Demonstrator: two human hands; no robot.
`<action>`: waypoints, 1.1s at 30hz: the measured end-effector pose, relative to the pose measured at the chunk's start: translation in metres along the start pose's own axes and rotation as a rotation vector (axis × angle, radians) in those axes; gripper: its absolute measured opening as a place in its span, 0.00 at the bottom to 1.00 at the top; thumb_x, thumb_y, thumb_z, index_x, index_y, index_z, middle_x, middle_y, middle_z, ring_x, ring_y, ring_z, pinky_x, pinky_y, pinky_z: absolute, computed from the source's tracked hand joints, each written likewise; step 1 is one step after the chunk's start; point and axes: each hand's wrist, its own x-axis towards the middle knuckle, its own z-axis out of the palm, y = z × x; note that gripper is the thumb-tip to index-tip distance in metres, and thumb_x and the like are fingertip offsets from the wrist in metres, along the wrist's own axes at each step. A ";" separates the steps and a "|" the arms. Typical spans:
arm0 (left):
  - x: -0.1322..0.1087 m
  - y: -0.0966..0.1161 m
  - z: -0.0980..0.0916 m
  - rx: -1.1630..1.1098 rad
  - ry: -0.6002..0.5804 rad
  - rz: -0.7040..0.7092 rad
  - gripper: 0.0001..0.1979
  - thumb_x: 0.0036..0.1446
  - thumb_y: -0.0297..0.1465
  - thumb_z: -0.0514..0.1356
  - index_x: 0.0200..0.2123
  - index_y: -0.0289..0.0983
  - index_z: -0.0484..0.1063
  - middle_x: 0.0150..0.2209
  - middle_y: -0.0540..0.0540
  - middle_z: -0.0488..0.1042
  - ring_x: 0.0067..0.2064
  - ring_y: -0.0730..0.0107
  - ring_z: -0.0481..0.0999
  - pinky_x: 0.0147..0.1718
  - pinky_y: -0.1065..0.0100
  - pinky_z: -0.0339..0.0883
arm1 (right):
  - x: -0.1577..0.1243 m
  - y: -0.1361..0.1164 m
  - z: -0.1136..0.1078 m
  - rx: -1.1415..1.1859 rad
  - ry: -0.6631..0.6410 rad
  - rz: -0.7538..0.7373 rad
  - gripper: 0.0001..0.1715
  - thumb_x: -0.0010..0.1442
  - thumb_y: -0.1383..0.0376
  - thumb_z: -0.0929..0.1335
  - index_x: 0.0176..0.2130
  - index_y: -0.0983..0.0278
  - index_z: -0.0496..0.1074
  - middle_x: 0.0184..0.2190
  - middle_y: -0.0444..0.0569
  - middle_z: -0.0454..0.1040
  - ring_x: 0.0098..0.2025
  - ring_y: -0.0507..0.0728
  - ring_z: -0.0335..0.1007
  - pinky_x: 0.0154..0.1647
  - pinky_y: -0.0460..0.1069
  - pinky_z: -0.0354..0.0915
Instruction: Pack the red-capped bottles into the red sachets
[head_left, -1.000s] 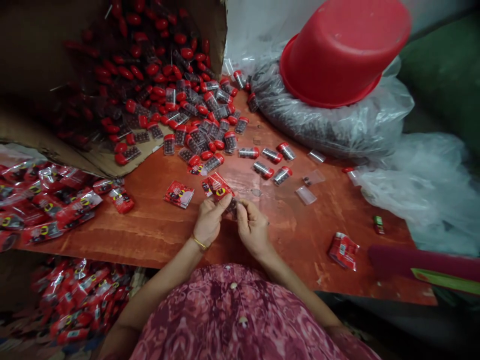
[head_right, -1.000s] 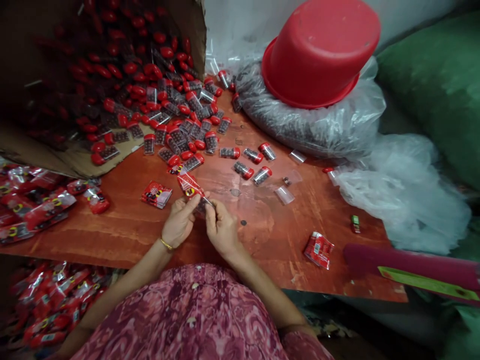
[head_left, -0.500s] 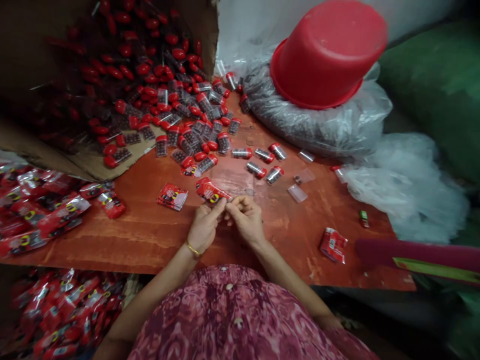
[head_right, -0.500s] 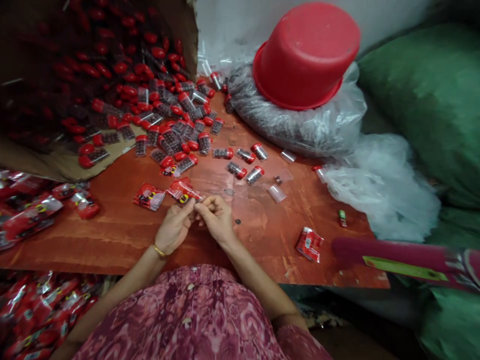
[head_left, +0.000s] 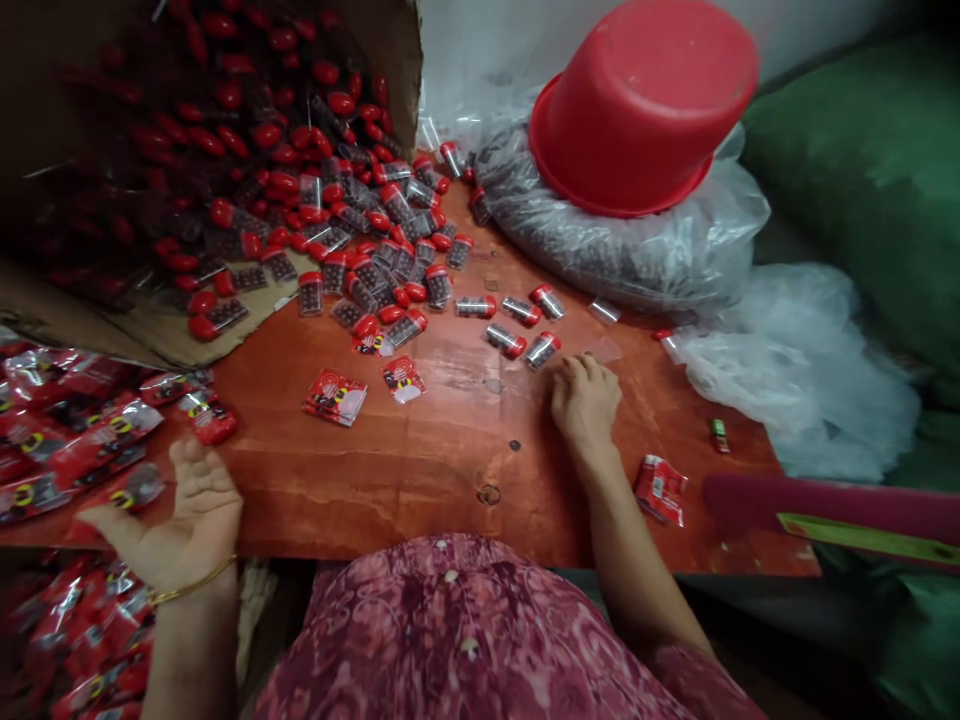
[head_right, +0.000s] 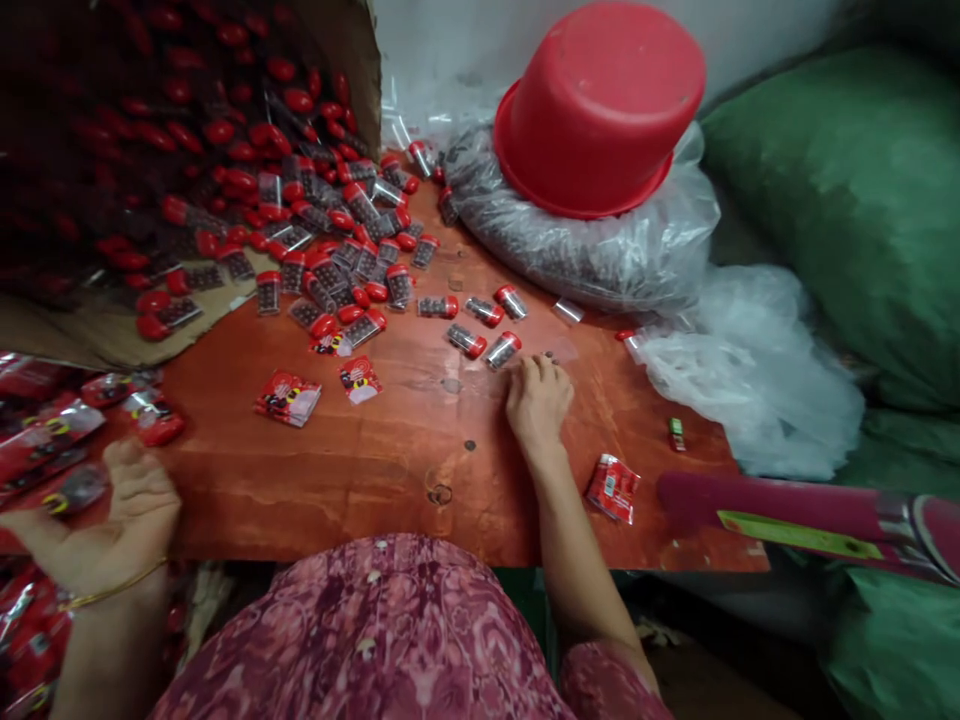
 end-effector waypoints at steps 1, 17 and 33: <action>-0.002 0.000 -0.001 0.003 -0.025 -0.008 0.26 0.54 0.55 0.43 0.24 0.47 0.71 0.31 0.69 0.78 0.57 0.84 0.62 0.51 0.80 0.60 | 0.003 -0.004 0.003 -0.002 -0.008 -0.044 0.20 0.60 0.65 0.58 0.49 0.67 0.68 0.51 0.59 0.68 0.49 0.66 0.60 0.46 0.60 0.57; -0.011 -0.100 0.106 1.372 -0.835 0.873 0.10 0.53 0.33 0.57 0.36 0.43 0.77 0.53 0.43 0.70 0.62 0.47 0.54 0.58 0.41 0.35 | -0.041 -0.068 -0.009 0.260 -0.063 -0.385 0.18 0.57 0.72 0.60 0.46 0.65 0.70 0.49 0.56 0.70 0.48 0.62 0.62 0.47 0.56 0.62; -0.040 -0.080 0.105 1.113 -0.789 0.930 0.12 0.57 0.34 0.53 0.36 0.40 0.76 0.47 0.41 0.75 0.56 0.55 0.67 0.58 0.48 0.47 | -0.028 -0.140 -0.022 1.258 -0.385 0.029 0.17 0.58 0.55 0.63 0.39 0.63 0.72 0.34 0.48 0.76 0.35 0.54 0.69 0.39 0.50 0.65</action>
